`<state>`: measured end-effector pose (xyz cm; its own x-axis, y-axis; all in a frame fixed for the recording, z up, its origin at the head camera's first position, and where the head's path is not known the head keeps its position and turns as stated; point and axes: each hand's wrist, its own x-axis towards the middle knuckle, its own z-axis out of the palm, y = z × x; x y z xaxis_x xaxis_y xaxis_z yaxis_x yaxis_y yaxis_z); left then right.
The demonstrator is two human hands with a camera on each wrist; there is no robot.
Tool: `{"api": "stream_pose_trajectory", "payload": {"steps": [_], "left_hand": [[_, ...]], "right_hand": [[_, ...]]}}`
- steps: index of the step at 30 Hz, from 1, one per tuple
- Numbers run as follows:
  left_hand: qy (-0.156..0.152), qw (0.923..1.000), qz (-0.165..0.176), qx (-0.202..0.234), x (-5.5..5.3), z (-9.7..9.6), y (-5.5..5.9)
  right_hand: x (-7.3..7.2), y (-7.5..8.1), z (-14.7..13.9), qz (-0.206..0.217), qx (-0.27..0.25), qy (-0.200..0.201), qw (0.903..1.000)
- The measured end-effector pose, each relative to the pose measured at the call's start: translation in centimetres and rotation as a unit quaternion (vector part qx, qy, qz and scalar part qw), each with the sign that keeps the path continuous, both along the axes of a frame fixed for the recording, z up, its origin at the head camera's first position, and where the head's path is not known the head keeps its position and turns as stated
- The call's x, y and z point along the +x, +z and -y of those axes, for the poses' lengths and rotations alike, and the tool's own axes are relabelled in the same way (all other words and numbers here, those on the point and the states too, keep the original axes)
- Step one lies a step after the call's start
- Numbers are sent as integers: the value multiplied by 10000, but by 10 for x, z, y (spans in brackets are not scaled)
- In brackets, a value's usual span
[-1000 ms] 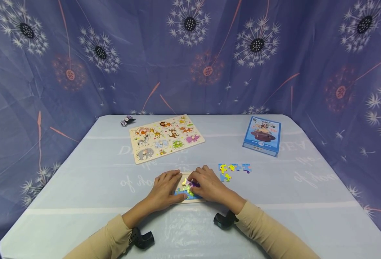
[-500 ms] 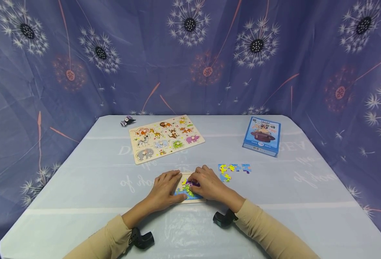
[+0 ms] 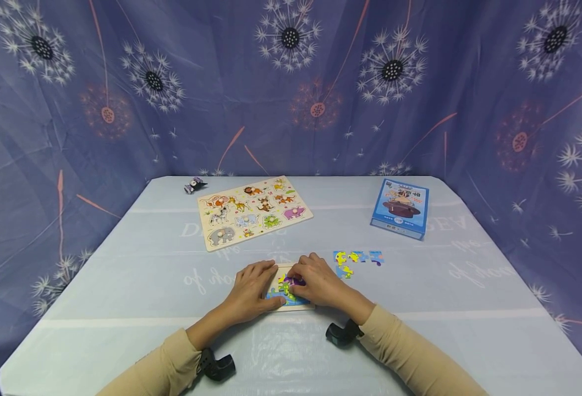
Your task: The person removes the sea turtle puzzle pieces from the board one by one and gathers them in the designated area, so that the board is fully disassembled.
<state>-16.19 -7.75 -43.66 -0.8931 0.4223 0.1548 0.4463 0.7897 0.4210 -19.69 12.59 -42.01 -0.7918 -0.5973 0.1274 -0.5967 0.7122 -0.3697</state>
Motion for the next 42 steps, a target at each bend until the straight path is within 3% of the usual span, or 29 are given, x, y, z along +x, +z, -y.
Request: {"api": "stream_pose_trajectory", "payload": {"steps": [15,28,42], "left_hand": [[-50,9999,47,124,1,1,0],[-28,9997,117,235,1,1,0],[-22,9997,102,215,0,1,1]], "right_hand": [[3,6,-19,-225,-131,-310,9992],[3,17,-72,-236,-283,-952,9948],[-1,9,-125,-401,-163,-1239,9914]]}}
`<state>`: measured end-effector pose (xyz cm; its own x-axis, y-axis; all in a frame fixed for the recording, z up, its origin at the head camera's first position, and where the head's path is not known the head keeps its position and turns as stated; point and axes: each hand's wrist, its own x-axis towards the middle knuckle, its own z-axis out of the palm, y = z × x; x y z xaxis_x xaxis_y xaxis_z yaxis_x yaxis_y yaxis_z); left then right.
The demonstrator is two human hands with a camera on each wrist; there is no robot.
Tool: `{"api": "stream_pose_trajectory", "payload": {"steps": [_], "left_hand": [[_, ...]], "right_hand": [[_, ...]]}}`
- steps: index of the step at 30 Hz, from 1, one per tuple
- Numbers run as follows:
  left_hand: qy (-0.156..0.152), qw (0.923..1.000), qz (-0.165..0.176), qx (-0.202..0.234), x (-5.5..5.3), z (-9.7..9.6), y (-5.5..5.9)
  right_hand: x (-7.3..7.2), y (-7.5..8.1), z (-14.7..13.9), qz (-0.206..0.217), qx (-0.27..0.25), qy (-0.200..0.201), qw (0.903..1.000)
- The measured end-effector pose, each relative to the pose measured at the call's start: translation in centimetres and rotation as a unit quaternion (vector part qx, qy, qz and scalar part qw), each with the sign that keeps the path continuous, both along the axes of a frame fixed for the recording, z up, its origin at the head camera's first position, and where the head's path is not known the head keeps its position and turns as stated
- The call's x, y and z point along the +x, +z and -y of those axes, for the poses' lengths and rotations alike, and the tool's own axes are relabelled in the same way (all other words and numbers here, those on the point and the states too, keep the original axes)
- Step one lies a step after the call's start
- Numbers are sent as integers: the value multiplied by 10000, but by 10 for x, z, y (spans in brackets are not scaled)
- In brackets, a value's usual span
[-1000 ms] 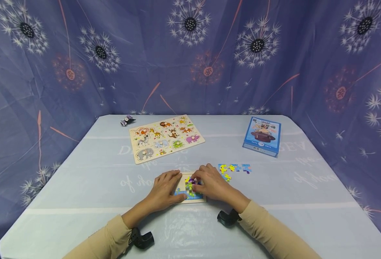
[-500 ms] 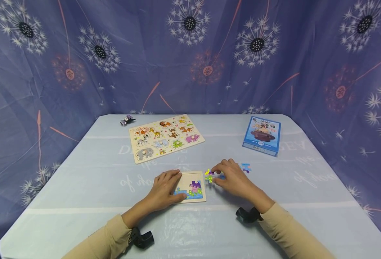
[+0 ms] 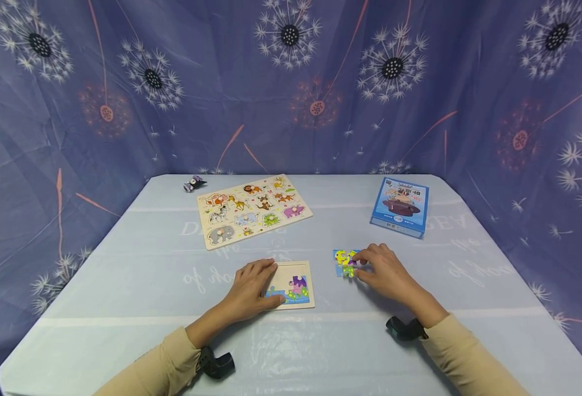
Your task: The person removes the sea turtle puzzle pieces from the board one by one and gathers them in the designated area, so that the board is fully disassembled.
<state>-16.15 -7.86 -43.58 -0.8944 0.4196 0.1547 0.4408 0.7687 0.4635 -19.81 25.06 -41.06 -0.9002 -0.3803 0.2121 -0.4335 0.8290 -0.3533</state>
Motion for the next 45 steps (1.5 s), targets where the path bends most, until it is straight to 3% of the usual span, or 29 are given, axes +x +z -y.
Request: {"api": "stream_pose_trajectory", "payload": {"steps": [16,38,45], "left_hand": [[-39,9999,50,102,0,0,0],[-11,10000,4,73,0,0,-2],[-15,10000,-38,83,0,0,0]], "right_hand": [[-4,-11,-21,190,127,-121,9997],[-3,-13,-25,72,129,-27,9999],[0,-9,-14,43,22,23,10000]]}}
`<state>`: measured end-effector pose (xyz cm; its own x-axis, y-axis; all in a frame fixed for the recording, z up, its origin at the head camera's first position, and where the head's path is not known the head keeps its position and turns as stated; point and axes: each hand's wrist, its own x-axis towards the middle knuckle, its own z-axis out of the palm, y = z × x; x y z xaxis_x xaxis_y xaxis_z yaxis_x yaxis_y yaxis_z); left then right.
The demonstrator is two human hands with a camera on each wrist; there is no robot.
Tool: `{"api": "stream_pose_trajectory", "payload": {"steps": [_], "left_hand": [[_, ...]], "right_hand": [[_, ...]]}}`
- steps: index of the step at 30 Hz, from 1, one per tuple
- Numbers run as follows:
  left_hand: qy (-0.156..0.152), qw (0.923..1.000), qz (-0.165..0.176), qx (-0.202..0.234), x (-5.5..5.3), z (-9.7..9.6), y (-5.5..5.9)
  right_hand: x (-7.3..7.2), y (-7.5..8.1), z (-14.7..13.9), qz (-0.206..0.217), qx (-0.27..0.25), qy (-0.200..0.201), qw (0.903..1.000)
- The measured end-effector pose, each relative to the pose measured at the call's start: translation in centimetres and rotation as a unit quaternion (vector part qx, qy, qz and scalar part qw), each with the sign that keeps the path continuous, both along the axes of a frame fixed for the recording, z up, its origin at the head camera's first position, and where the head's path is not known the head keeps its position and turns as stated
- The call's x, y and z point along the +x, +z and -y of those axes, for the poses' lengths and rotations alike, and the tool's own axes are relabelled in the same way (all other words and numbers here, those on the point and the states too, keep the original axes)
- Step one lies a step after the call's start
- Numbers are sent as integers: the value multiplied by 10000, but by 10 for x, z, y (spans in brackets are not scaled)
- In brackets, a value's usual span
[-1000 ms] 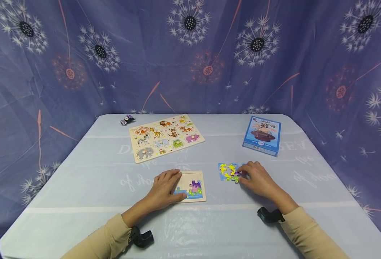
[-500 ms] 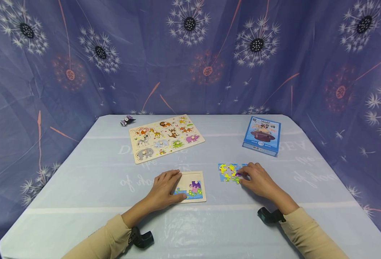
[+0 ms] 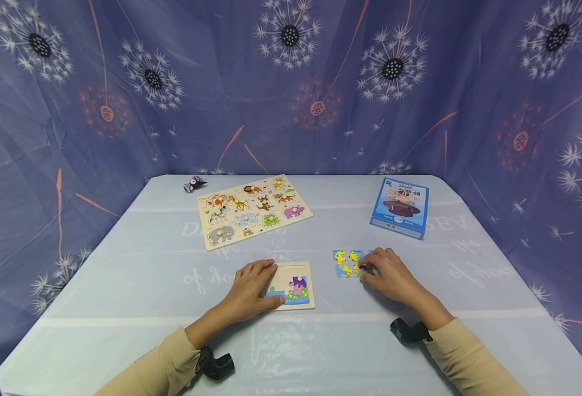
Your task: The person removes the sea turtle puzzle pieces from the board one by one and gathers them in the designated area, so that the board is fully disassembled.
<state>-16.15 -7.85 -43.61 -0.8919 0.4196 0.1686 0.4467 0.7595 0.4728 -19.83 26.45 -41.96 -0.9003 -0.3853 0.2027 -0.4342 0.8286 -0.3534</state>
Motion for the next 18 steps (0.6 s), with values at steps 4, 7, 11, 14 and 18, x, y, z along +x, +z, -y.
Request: {"api": "stream_pose_trajectory", "payload": {"steps": [4,7,11,14,18], "left_hand": [[10,10000,18,12,0,-1,0],[22,10000,26,-36,-1,-3,1],[17,10000,-5,-76,-1,-9,4],[-28,10000,-45,-72,-2,-14,6],[-37,9999,-55,-135,-2,-22,7]], "right_hand": [[3,0,15,82,-21,140,9999],[5,-1,27,138,-13,273,9995],[6,-2,42,91,0,433,9990],[6,-2,51,111,-37,529,9985],[5,-3,62,132,-68,659,9977]]}}
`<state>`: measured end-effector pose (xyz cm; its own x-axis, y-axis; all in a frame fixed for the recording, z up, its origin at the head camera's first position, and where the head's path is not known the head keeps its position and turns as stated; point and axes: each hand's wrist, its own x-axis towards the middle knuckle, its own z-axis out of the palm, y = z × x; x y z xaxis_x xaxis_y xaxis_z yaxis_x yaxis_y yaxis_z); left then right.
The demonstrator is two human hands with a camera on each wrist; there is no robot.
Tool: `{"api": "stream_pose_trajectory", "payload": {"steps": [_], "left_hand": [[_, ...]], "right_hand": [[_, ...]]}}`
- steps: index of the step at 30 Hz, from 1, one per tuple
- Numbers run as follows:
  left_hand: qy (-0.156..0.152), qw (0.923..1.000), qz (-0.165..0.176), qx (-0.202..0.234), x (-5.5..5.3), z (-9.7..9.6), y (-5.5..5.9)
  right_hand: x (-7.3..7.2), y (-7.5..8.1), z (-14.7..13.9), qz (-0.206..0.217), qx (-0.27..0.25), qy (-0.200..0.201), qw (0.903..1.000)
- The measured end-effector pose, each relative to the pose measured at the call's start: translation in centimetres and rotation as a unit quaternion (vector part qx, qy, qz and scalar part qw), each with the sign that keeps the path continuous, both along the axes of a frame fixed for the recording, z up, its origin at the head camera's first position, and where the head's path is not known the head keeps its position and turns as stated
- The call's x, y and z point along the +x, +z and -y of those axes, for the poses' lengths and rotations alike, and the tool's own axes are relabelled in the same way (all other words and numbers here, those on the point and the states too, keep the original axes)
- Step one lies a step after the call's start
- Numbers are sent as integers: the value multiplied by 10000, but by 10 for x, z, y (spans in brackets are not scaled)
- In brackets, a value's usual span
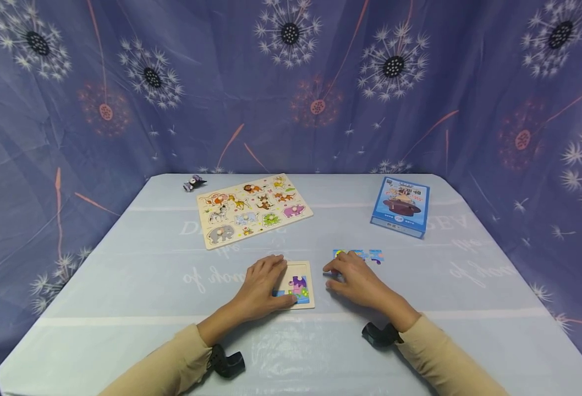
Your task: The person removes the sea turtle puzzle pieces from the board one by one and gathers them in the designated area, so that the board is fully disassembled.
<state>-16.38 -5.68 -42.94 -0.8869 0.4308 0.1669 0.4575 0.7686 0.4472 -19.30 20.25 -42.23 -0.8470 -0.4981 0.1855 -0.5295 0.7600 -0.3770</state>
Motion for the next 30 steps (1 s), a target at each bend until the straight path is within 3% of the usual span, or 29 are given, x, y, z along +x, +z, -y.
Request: {"api": "stream_pose_trajectory", "payload": {"steps": [20,30], "left_hand": [[60,9994,12,-351,-4,-8,-8],[39,9991,10,-414,-2,-8,-5]], "right_hand": [[-2,1,35,-3,152,437,9989],[-4,1,43,32,216,549,9983]]}}
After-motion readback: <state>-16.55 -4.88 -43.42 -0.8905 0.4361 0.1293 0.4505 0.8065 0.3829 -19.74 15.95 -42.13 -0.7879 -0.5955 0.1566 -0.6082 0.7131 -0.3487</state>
